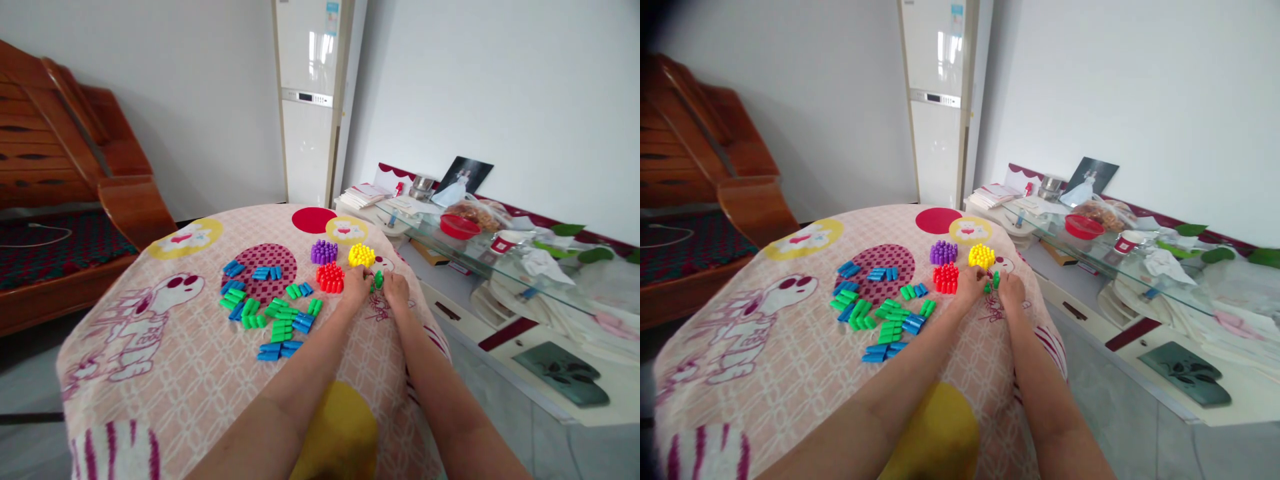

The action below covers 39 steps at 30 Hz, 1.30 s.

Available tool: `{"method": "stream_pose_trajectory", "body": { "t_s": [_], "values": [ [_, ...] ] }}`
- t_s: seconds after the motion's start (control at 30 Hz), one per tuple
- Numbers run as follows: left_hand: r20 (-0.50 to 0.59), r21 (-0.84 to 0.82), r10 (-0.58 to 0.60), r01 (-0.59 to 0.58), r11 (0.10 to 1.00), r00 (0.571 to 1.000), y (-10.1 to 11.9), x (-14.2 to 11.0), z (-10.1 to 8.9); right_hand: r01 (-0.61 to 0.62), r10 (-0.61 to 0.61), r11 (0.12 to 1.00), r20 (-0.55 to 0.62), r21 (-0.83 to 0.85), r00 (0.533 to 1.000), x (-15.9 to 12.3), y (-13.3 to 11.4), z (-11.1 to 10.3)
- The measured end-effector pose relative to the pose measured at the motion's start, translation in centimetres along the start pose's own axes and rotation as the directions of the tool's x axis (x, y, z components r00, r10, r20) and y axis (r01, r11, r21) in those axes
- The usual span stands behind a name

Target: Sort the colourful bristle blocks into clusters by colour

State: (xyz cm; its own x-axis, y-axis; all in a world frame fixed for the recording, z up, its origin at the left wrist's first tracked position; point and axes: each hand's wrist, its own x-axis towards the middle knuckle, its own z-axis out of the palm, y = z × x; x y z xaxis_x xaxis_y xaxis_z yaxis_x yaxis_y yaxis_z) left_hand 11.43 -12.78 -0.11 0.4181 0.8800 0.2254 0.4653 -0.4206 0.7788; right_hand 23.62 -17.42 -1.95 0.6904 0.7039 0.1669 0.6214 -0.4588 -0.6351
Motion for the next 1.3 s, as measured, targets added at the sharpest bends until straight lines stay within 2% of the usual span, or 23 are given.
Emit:
{"method": "stream_pose_trajectory", "body": {
  "t_s": [0.07, 0.13, 0.23, 0.37, 0.57, 0.7, 0.8, 0.9, 1.07, 1.17, 1.3],
  "values": [
    [-0.047, -0.042, -0.009, 0.007, 0.999, 0.999, 0.0, 0.3, 0.5, -0.093, 0.076, 0.991, 0.168, 0.098, 0.983, 0.9, 0.2, -0.4],
    [-0.077, -0.074, -0.016, 0.010, 0.997, 0.997, -0.1, 0.5, 0.9, -0.153, 0.107, 0.974, 0.251, 0.169, 0.962, 1.4, 0.4, -0.7],
    [-0.066, -0.104, 0.008, -0.015, 0.994, 0.998, -0.4, 0.5, 1.2, -0.132, 0.083, 0.966, 0.219, 0.221, 0.972, 1.2, 0.9, -0.7],
    [0.043, -0.150, 0.064, -0.057, 0.987, 0.997, -0.8, 0.2, 0.9, -0.137, 0.075, 0.951, 0.222, 0.279, 0.972, 0.5, 0.9, -1.0],
    [0.172, -0.176, 0.024, 0.007, 0.984, 0.985, -1.4, 0.3, 0.0, -0.139, 0.083, 0.954, 0.212, 0.264, 0.974, 0.1, 0.2, -1.4],
    [0.221, -0.159, 0.070, -0.035, 0.987, 0.973, -1.6, 0.4, 0.1, -0.133, 0.087, 0.956, 0.181, 0.261, 0.980, 0.1, 0.4, -1.2],
    [0.227, -0.145, 0.061, -0.029, 0.989, 0.972, -1.5, 0.5, 0.5, -0.125, 0.078, 0.953, 0.176, 0.276, 0.981, 0.2, 0.8, -0.9],
    [0.188, -0.132, 0.029, -0.004, 0.991, 0.982, -1.3, 0.6, 1.0, -0.100, 0.050, 0.952, 0.175, 0.289, 0.983, 0.3, 1.0, -0.8],
    [0.179, -0.027, 0.075, -0.071, 0.997, 0.981, -1.2, 0.5, 1.3, -0.103, 0.063, 0.960, 0.159, 0.259, 0.985, 0.5, 1.3, -0.8],
    [0.121, 0.049, 0.108, -0.115, 0.992, 0.987, -0.4, 0.3, 0.2, -0.110, 0.065, 0.949, 0.160, 0.295, 0.985, 0.6, 1.5, -0.7],
    [0.052, 0.073, 0.231, -0.234, 0.969, 0.972, 1.9, 0.2, -3.6, -0.123, 0.070, 0.942, 0.173, 0.314, 0.982, 0.8, 1.7, -0.5]
  ]
}}
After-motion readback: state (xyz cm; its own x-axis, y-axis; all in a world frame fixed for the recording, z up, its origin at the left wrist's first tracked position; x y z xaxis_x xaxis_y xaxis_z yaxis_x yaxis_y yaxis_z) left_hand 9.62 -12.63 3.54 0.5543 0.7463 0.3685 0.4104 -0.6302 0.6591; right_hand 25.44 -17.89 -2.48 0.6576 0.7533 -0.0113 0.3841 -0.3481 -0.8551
